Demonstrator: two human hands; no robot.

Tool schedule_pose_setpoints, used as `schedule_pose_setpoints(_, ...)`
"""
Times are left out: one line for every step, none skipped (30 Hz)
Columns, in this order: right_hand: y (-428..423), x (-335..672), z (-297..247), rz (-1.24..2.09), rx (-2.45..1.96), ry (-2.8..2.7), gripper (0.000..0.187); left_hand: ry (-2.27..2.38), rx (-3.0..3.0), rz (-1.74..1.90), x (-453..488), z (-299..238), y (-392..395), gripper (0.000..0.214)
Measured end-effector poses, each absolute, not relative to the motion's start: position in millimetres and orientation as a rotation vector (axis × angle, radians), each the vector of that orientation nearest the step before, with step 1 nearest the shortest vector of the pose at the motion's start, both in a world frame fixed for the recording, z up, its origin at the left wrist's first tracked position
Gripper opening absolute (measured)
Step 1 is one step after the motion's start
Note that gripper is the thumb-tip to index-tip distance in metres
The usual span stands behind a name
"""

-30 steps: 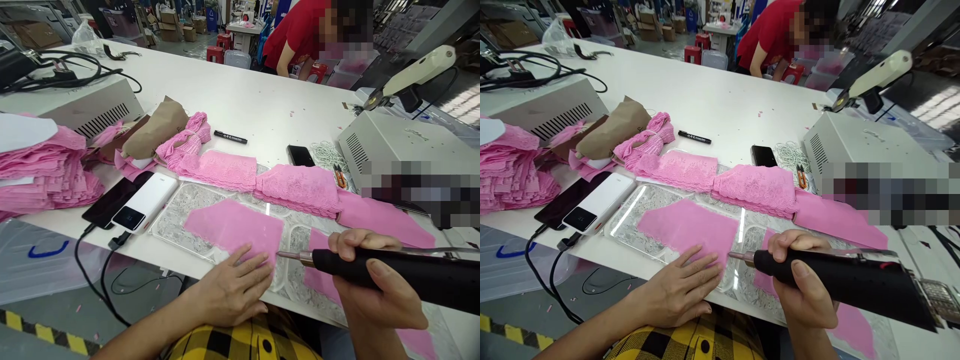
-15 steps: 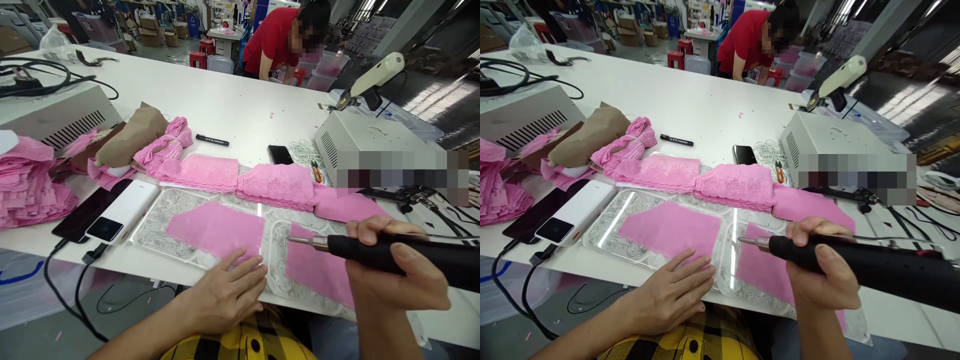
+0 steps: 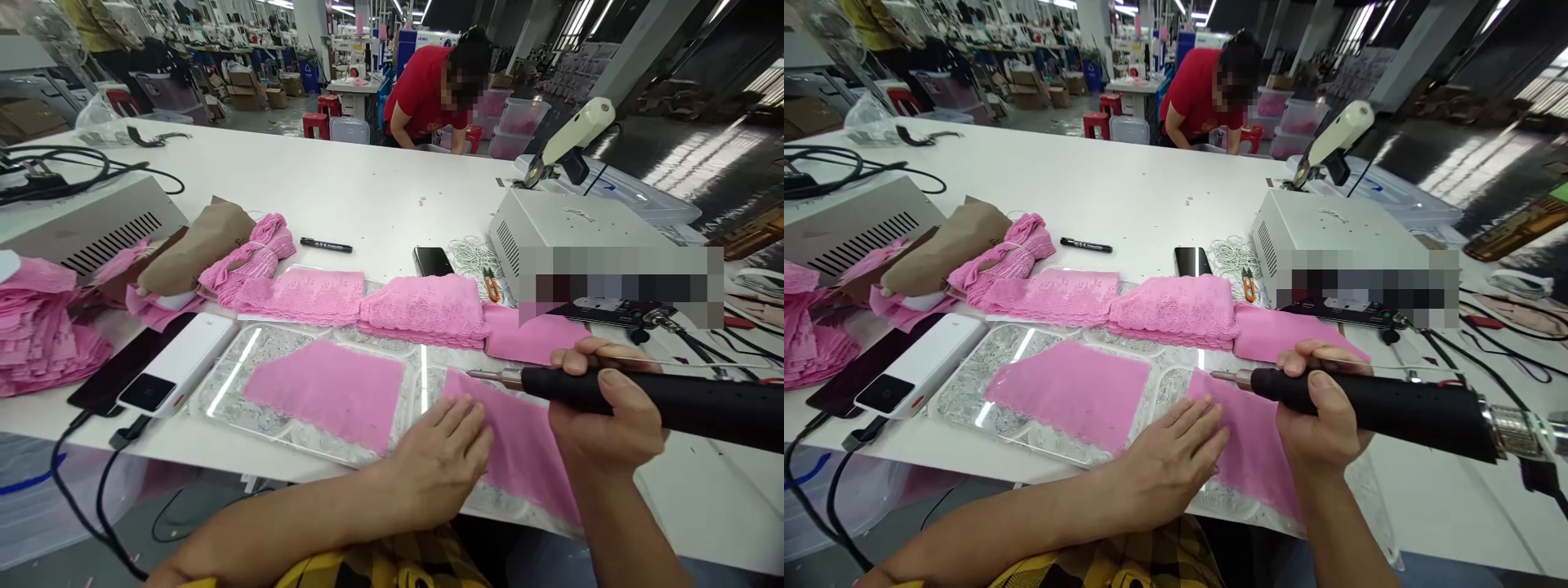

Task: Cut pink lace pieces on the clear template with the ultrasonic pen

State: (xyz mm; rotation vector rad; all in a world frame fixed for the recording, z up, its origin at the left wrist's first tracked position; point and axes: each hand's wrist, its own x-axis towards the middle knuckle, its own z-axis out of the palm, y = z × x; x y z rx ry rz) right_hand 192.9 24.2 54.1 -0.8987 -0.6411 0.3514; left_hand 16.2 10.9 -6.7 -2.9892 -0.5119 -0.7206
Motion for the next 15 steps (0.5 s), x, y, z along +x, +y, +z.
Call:
schedule_pose_setpoints(25, 192, 54, 0.36, -0.901, -0.669, 0.017, -0.528, -2.989, -0.724, 19, -8, 11, 0.037)
schedule_pose_setpoints(25, 191, 53, 0.369, -0.906, -0.695, 0.017, -0.538, -2.993, -0.726, 21, -9, 11, 0.038)
schedule_pose_setpoints(25, 190, 51, 0.38, -0.912, -0.716, 0.016, -0.544, -3.0, -0.728, 23, -10, 11, 0.039)
schedule_pose_setpoints(25, 188, 50, 0.39, -0.915, -0.733, 0.016, -0.548, -3.011, -0.726, 23, -10, 11, 0.04)
schedule_pose_setpoints(26, 187, 48, 0.397, -0.917, -0.746, 0.015, -0.547, -3.025, -0.72, 23, -10, 11, 0.04)
schedule_pose_setpoints(26, 186, 47, 0.401, -0.916, -0.756, 0.015, -0.544, -3.043, -0.707, 23, -10, 11, 0.041)
schedule_pose_setpoints(26, 185, 46, 0.401, -0.914, -0.76, 0.015, -0.542, -3.062, -0.69, 23, -9, 11, 0.041)
schedule_pose_setpoints(27, 185, 45, 0.402, -0.912, -0.762, 0.015, -0.541, -3.081, -0.673, 22, -9, 12, 0.042)
schedule_pose_setpoints(27, 184, 44, 0.405, -0.911, -0.761, 0.015, -0.54, -3.097, -0.66, 22, -9, 12, 0.043)
schedule_pose_setpoints(28, 184, 44, 0.407, -0.911, -0.755, 0.016, -0.538, -3.111, -0.649, 22, -8, 12, 0.044)
schedule_pose_setpoints(28, 183, 43, 0.407, -0.912, -0.747, 0.016, -0.532, -3.122, -0.642, 21, -8, 12, 0.045)
schedule_pose_setpoints(29, 183, 44, 0.404, -0.913, -0.74, 0.016, -0.527, -3.132, -0.634, 21, -8, 13, 0.045)
schedule_pose_setpoints(29, 183, 44, 0.4, -0.917, -0.734, 0.016, -0.52, -3.141, -0.629, 21, -8, 13, 0.046)
schedule_pose_setpoints(29, 183, 44, 0.401, -0.923, -0.729, 0.016, -0.512, -3.15, -0.629, 21, -8, 13, 0.046)
schedule_pose_setpoints(29, 183, 45, 0.406, -0.929, -0.72, 0.016, -0.508, -3.157, -0.634, 21, -8, 13, 0.046)
